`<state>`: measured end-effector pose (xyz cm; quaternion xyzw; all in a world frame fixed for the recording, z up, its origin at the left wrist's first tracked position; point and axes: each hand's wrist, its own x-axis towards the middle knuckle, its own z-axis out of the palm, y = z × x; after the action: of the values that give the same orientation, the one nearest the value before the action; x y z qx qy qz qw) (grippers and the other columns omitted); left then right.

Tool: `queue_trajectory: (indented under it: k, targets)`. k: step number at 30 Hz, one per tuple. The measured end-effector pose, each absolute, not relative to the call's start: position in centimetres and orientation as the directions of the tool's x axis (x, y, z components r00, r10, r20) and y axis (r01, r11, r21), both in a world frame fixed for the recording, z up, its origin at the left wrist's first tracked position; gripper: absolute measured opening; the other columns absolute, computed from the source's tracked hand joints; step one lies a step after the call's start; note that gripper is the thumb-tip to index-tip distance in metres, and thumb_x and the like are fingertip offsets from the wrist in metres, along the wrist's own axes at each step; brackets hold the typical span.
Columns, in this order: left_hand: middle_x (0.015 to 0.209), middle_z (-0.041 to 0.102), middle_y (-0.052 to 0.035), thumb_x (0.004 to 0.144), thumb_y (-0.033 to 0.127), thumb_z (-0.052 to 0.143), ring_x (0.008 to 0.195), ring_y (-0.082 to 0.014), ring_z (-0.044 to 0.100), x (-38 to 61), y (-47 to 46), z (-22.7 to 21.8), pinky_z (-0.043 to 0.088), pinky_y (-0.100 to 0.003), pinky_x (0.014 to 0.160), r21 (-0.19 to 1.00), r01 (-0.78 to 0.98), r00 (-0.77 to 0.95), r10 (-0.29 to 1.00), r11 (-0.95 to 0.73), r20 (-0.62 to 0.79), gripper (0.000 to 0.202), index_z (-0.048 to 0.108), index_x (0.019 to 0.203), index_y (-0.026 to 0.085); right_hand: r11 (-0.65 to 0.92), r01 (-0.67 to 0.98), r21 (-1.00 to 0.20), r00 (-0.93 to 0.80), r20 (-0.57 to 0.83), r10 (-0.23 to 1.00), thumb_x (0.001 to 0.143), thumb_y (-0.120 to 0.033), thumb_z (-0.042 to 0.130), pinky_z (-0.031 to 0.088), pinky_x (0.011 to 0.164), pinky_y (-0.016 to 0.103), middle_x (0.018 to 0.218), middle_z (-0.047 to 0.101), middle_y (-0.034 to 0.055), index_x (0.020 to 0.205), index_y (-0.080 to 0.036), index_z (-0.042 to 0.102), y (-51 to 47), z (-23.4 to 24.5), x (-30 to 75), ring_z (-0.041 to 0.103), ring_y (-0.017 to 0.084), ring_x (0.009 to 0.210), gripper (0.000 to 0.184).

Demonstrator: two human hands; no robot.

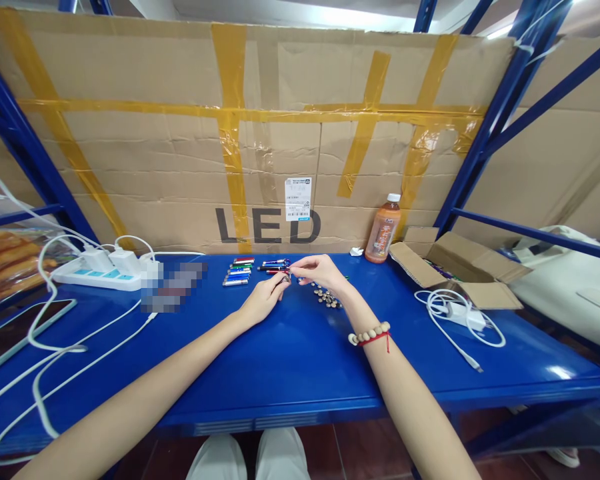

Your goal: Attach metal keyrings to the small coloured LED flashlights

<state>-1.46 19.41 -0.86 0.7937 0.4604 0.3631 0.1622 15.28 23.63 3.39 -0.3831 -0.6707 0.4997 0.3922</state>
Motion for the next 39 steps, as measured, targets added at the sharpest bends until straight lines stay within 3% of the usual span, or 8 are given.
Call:
queue_trajectory:
  k: [10, 15, 21, 26, 29, 32, 39]
  targets:
    - [0.104, 0.06, -0.0032, 0.09, 0.033, 0.034, 0.099, -0.0177, 0.055, -1.5, 19.4, -1.0, 0.042, -0.026, 0.083, 0.574, 0.597, 0.283, 0.816, -0.561, 0.503, 0.027, 0.054, 0.102, 0.021, 0.154, 0.113, -0.982, -0.445, 0.088, 0.891, 0.05, -0.033, 0.076, 0.048, 0.055, 0.019, 0.067, 0.064, 0.0016, 0.072, -0.013, 0.068, 23.4, 3.2, 15.0, 0.057, 0.009, 0.061, 0.03]
    - [0.111, 0.058, -0.0013, 0.09, 0.033, 0.034, 0.104, -0.0174, 0.054, -1.6, 19.1, -0.7, 0.042, -0.029, 0.087, 0.577, 0.607, 0.286, 0.827, -0.547, 0.484, 0.03, 0.045, 0.116, 0.026, 0.103, 0.117, -0.988, -0.47, 0.036, 0.882, 0.049, -0.033, 0.078, 0.047, 0.055, 0.018, 0.067, 0.063, 0.001, 0.071, -0.013, 0.066, 23.6, 2.9, 15.1, 0.056, 0.008, 0.061, 0.032]
    - [0.114, 0.057, 0.0006, 0.089, 0.031, 0.035, 0.104, -0.0154, 0.054, -1.7, 19.0, -0.9, 0.042, -0.026, 0.088, 0.531, 0.631, 0.28, 0.805, -0.565, 0.523, 0.029, 0.051, 0.113, 0.027, 0.036, 0.139, -0.99, -0.439, -0.03, 0.898, 0.044, -0.034, 0.08, 0.043, 0.048, 0.015, 0.059, 0.058, -0.002, 0.068, -0.013, 0.059, 23.3, 2.9, 14.8, 0.051, 0.005, 0.052, 0.038]
    - [0.114, 0.058, -0.0003, 0.089, 0.031, 0.034, 0.103, -0.0157, 0.054, -1.7, 19.3, -1.0, 0.041, -0.027, 0.09, 0.589, 0.638, 0.192, 0.843, -0.496, 0.502, 0.031, 0.054, 0.111, 0.024, 0.23, 0.169, -0.958, -0.401, 0.146, 0.904, 0.048, -0.039, 0.077, 0.041, 0.043, 0.016, 0.058, 0.055, -0.0016, 0.074, -0.013, 0.063, 23.4, 2.7, 14.2, 0.048, 0.006, 0.051, 0.039]
    - [0.113, 0.059, 0.0002, 0.089, 0.032, 0.033, 0.103, -0.0165, 0.054, -1.8, 19.5, -1.0, 0.041, -0.029, 0.09, 0.637, 0.604, 0.179, 0.86, -0.479, 0.477, 0.032, 0.054, 0.112, 0.025, 0.379, 0.16, -0.912, -0.444, 0.277, 0.852, 0.052, -0.04, 0.074, 0.043, 0.046, 0.019, 0.07, 0.06, 0.0031, 0.072, -0.013, 0.066, 23.6, 2.7, 14.4, 0.052, 0.009, 0.057, 0.035]
    - [0.113, 0.058, 0.0002, 0.089, 0.032, 0.033, 0.103, -0.0171, 0.054, -1.8, 19.7, -1.1, 0.04, -0.03, 0.09, 0.637, 0.59, 0.217, 0.858, -0.496, 0.466, 0.031, 0.054, 0.111, 0.026, 0.494, 0.15, -0.857, -0.519, 0.357, 0.777, 0.055, -0.041, 0.073, 0.044, 0.046, 0.021, 0.081, 0.06, 0.0058, 0.066, -0.014, 0.066, 23.7, 2.7, 14.8, 0.053, 0.01, 0.06, 0.031]
    - [0.114, 0.055, -0.0025, 0.091, 0.033, 0.026, 0.102, -0.0178, 0.052, -2.0, 19.0, -0.8, 0.041, -0.031, 0.085, 0.586, 0.618, 0.346, 0.851, -0.524, 0.396, 0.032, 0.046, 0.113, 0.025, 0.616, 0.148, -0.774, -0.563, 0.446, 0.696, 0.058, -0.04, 0.072, 0.045, 0.048, 0.022, 0.073, 0.059, 0.0055, 0.058, -0.015, 0.065, 24.0, 2.3, 15.1, 0.054, 0.012, 0.062, 0.026]
